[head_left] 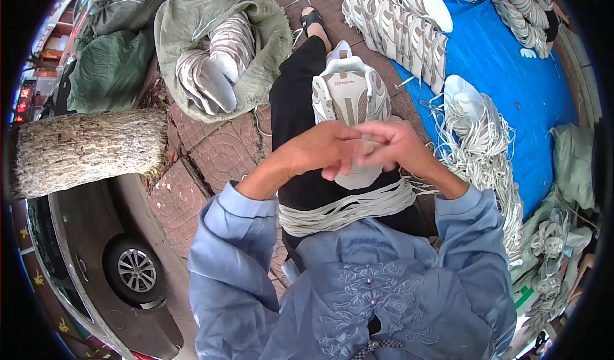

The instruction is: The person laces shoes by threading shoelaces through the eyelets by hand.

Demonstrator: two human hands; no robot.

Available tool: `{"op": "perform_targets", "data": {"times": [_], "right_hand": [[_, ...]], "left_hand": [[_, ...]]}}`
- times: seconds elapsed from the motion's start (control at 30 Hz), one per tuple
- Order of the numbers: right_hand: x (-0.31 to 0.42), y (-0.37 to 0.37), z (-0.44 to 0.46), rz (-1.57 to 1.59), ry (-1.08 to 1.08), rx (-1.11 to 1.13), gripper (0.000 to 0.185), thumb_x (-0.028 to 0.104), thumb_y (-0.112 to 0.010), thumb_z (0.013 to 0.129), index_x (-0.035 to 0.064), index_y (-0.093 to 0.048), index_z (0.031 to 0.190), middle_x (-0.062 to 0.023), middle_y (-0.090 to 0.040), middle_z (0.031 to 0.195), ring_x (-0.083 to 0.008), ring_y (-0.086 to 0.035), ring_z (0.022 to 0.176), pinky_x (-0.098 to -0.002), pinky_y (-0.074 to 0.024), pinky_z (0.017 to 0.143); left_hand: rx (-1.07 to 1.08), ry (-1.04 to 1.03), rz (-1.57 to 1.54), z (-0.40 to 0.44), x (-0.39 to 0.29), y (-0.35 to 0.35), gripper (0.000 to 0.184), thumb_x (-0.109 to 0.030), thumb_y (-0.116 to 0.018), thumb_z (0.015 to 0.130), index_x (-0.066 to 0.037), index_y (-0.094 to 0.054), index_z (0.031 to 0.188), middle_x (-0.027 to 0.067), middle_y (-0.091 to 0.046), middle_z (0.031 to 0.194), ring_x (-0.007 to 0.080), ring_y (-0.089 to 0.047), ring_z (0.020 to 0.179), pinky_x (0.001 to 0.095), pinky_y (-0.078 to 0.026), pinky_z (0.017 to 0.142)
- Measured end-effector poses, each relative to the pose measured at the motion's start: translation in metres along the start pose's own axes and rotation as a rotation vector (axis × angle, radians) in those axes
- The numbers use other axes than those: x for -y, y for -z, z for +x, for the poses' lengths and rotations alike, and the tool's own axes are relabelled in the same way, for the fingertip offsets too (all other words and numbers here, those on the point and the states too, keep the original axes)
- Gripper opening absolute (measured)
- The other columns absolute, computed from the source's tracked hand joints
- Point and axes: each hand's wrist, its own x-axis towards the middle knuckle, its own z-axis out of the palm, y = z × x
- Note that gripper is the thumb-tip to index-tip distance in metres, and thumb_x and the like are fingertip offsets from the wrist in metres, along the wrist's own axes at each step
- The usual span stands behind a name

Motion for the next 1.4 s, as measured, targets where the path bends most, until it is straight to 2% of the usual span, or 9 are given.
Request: {"op": "perform_targets", "data": {"times": [0.07, 0.2, 0.27, 0.47, 0.9, 1.0, 1.07, 1.17, 1.4], "right_hand": [[-0.011, 0.000, 0.002, 0.105, -0.076, 0.014, 0.015, 0.010, -0.060, 0.073, 0.0006, -0.064, 0.084, -0.0029, -0.059, 0.068, -0.0054, -0.049, 0.051, -0.0188, -0.0375, 0.047], [-0.037, 0.006, -0.003, -0.125, -0.002, 0.030, 0.014, 0.008, -0.060, 0.071, 0.0028, -0.064, 0.083, -0.0028, -0.056, 0.065, -0.0092, -0.050, 0.052, -0.0225, -0.0389, 0.049], [-0.049, 0.008, 0.003, -0.976, 0.532, -0.110, 0.016, 0.010, -0.061, 0.067, 0.0054, -0.063, 0.083, -0.0025, -0.054, 0.068, -0.0149, -0.052, 0.061, -0.0266, -0.0398, 0.057], [0.004, -0.029, 0.008, -0.804, 0.916, -0.301, 0.016, 0.016, -0.059, 0.062, 0.0076, -0.056, 0.075, -0.0008, -0.050, 0.081, -0.0181, -0.049, 0.080, -0.0297, -0.0369, 0.066], [-0.010, -0.029, 0.020, -0.997, 0.941, -0.258, 0.011, 0.011, -0.056, 0.055, 0.0070, -0.052, 0.064, -0.0034, -0.045, 0.068, -0.0190, -0.048, 0.072, -0.0299, -0.0388, 0.061], [-0.003, -0.002, 0.009, -0.848, 0.826, -0.342, 0.008, 0.012, -0.059, 0.058, 0.0104, -0.058, 0.066, -0.0022, -0.054, 0.075, -0.0194, -0.052, 0.077, -0.0328, -0.0397, 0.060], [-0.015, 0.014, 0.004, -0.845, 0.705, -0.336, 0.007, 0.012, -0.060, 0.060, 0.0099, -0.059, 0.067, -0.0014, -0.055, 0.072, -0.0187, -0.053, 0.072, -0.0322, -0.0400, 0.059], [-0.026, 0.003, 0.007, -0.828, 0.582, -0.341, 0.005, 0.013, -0.063, 0.063, 0.0092, -0.060, 0.066, -0.0005, -0.056, 0.064, -0.0177, -0.055, 0.062, -0.0316, -0.0411, 0.055], [-0.047, -0.011, 0.025, -0.961, 0.518, -0.389, 0.002, 0.008, -0.056, 0.062, 0.0077, -0.055, 0.063, -0.0043, -0.049, 0.061, -0.0206, -0.054, 0.060, -0.0318, -0.0438, 0.051]], "left_hand": [[-0.028, 0.023, 0.026, -0.010, 0.005, 0.008, 0.031, -0.030, -0.049, 0.086, -0.001, -0.060, 0.081, 0.0052, -0.054, 0.056, 0.0096, -0.051, 0.043, 0.0183, -0.039, 0.040], [-0.026, 0.007, -0.245, -0.009, 0.043, 0.013, 0.030, -0.027, -0.047, 0.087, 0.000, -0.059, 0.084, 0.0071, -0.058, 0.062, 0.0131, -0.057, 0.050, 0.0205, -0.044, 0.044], [-0.030, -0.015, -0.366, -0.005, 0.054, 0.010, 0.030, -0.026, -0.046, 0.088, 0.001, -0.059, 0.085, 0.0083, -0.059, 0.066, 0.0150, -0.060, 0.054, 0.0220, -0.047, 0.047], [-0.104, -0.126, -0.791, 0.015, 0.046, -0.013, 0.028, -0.019, -0.043, 0.087, 0.005, -0.055, 0.093, 0.0135, -0.060, 0.086, 0.0212, -0.061, 0.077, 0.0333, -0.052, 0.062], [-0.345, -0.217, -1.194, 0.023, 0.046, -0.053, 0.029, -0.025, -0.037, 0.090, -0.002, -0.052, 0.101, 0.0050, -0.057, 0.091, 0.0144, -0.057, 0.081, 0.0294, -0.047, 0.072], [-0.123, -0.266, -1.019, 0.004, 0.050, -0.057, 0.026, -0.021, -0.044, 0.088, 0.000, -0.051, 0.102, 0.0086, -0.057, 0.097, 0.0207, -0.056, 0.087, 0.0305, -0.046, 0.075], [-0.719, -0.465, 0.361, -0.005, 0.060, -0.062, 0.030, -0.016, -0.056, 0.080, 0.000, -0.051, 0.104, 0.0101, -0.055, 0.101, 0.0237, -0.053, 0.096, 0.0338, -0.043, 0.080], [-0.808, -0.683, 0.938, 0.008, 0.077, -0.066, 0.041, -0.011, -0.065, 0.067, 0.001, -0.052, 0.105, 0.0132, -0.054, 0.103, 0.0294, -0.051, 0.099, 0.0357, -0.042, 0.082], [-0.871, -0.721, 1.049, 0.023, 0.099, -0.075, 0.048, -0.014, -0.067, 0.062, 0.001, -0.052, 0.105, 0.0157, -0.053, 0.108, 0.0303, -0.049, 0.105, 0.0360, -0.041, 0.086]]}}
